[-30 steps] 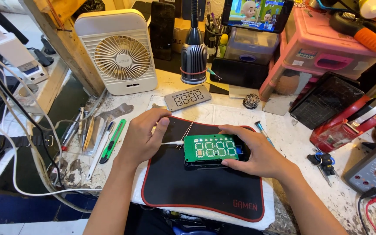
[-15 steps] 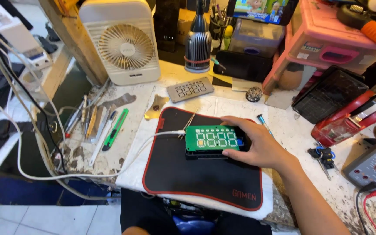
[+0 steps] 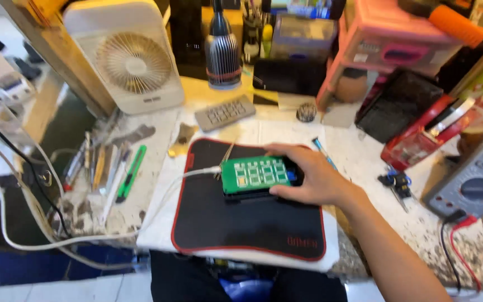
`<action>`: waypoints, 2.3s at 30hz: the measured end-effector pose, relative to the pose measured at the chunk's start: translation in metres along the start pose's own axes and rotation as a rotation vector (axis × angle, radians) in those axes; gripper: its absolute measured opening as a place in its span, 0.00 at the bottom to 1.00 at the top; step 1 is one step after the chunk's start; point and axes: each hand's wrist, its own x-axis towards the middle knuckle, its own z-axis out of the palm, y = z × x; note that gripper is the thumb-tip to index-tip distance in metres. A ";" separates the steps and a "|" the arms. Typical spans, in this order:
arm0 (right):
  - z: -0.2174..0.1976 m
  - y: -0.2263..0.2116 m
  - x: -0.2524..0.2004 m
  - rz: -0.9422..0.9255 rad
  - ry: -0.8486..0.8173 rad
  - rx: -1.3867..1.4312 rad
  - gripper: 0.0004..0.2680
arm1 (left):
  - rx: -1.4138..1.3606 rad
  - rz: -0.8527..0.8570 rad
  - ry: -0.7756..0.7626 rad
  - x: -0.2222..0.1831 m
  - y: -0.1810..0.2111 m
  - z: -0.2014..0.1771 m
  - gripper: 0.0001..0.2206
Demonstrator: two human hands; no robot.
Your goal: Assembling and testing a digital clock by connecting the display board and checking circuits with a multimeter.
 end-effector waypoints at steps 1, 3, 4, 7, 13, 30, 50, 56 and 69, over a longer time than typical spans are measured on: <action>-0.003 0.001 0.004 -0.007 0.003 -0.009 0.29 | 0.026 0.005 -0.017 0.009 -0.022 -0.014 0.12; -0.004 0.001 0.005 -0.007 0.003 -0.011 0.29 | 0.074 0.008 -0.041 0.042 -0.046 -0.052 0.12; -0.004 0.001 0.005 0.010 -0.011 -0.005 0.29 | 0.098 0.005 -0.050 0.055 -0.055 -0.073 0.12; -0.006 -0.002 0.005 0.053 -0.040 0.056 0.29 | 0.139 -0.018 -0.112 0.070 -0.058 -0.093 0.12; -0.009 -0.010 0.006 0.096 -0.054 0.068 0.29 | 0.440 -0.476 -0.512 0.122 -0.079 -0.173 0.19; -0.003 -0.011 0.008 0.120 -0.026 0.076 0.29 | 0.010 -0.268 -0.531 0.143 -0.159 -0.170 0.45; -0.001 -0.005 0.005 0.169 -0.014 0.070 0.30 | 0.023 -0.449 -0.537 0.139 -0.176 -0.172 0.03; -0.002 -0.005 0.007 0.166 -0.025 0.083 0.30 | 0.007 -0.398 -0.544 0.138 -0.182 -0.171 0.03; -0.003 -0.005 0.008 0.144 -0.018 0.104 0.30 | -0.039 -0.368 -0.549 0.139 -0.183 -0.169 0.04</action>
